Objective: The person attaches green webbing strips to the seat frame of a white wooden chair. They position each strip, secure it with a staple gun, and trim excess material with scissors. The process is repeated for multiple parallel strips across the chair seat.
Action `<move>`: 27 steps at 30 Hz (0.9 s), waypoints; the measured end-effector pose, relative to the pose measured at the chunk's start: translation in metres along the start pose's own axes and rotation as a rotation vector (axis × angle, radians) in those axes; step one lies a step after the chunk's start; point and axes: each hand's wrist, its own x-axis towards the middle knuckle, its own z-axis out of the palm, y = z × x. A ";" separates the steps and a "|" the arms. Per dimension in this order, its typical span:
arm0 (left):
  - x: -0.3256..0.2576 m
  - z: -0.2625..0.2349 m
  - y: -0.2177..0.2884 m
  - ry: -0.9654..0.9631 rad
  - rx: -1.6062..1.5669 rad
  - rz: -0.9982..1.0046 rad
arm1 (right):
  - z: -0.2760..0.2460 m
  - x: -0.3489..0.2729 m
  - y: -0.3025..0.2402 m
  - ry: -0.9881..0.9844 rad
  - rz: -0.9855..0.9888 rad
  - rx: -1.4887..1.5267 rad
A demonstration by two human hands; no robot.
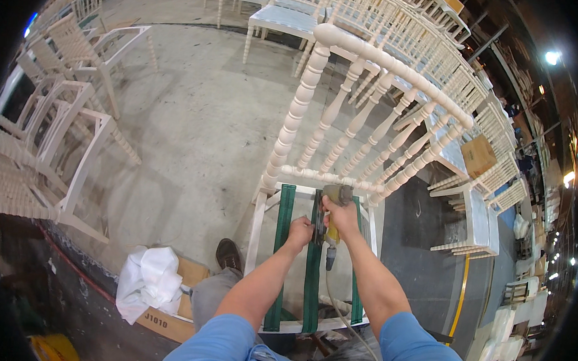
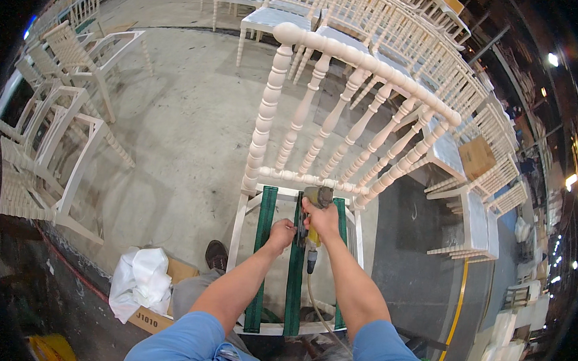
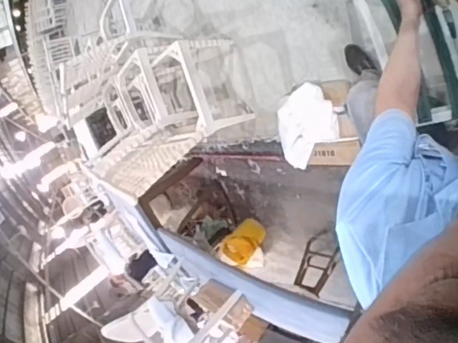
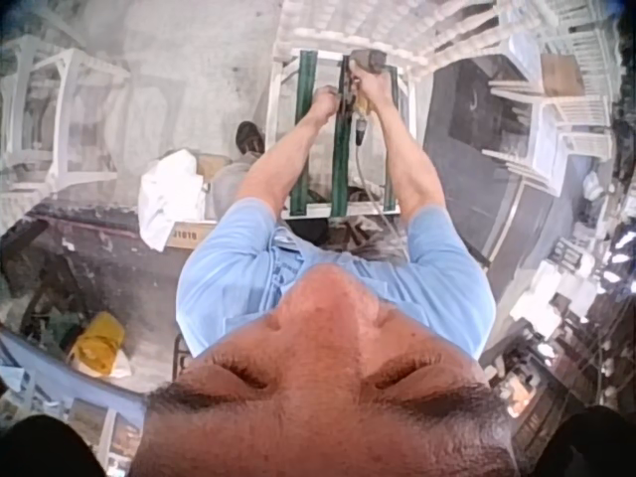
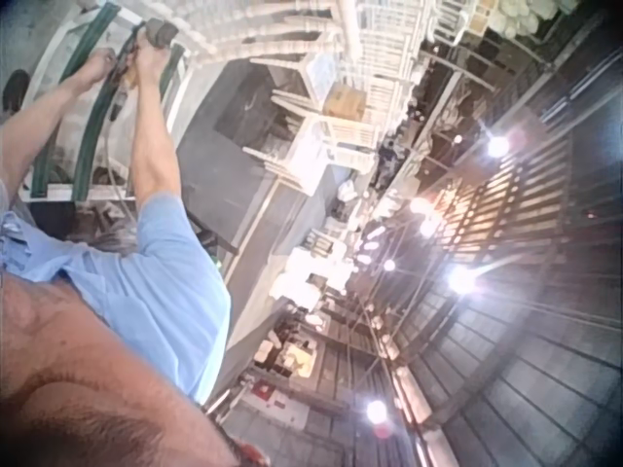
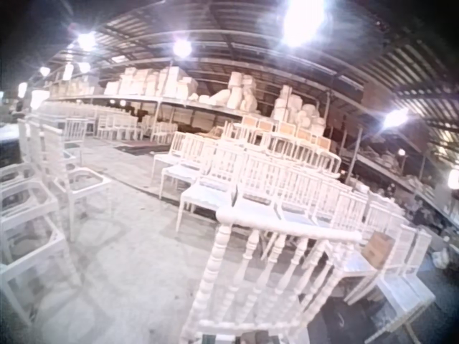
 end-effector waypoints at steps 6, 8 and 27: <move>-0.004 -0.003 0.006 -0.034 -0.027 -0.044 | 0.000 -0.002 -0.001 0.001 0.012 -0.058; -0.007 -0.005 0.010 -0.009 0.002 0.020 | -0.001 -0.003 -0.002 -0.035 -0.020 0.004; -0.032 -0.002 0.033 -0.228 -0.250 -0.183 | -0.070 -0.076 -0.041 0.015 -0.007 0.176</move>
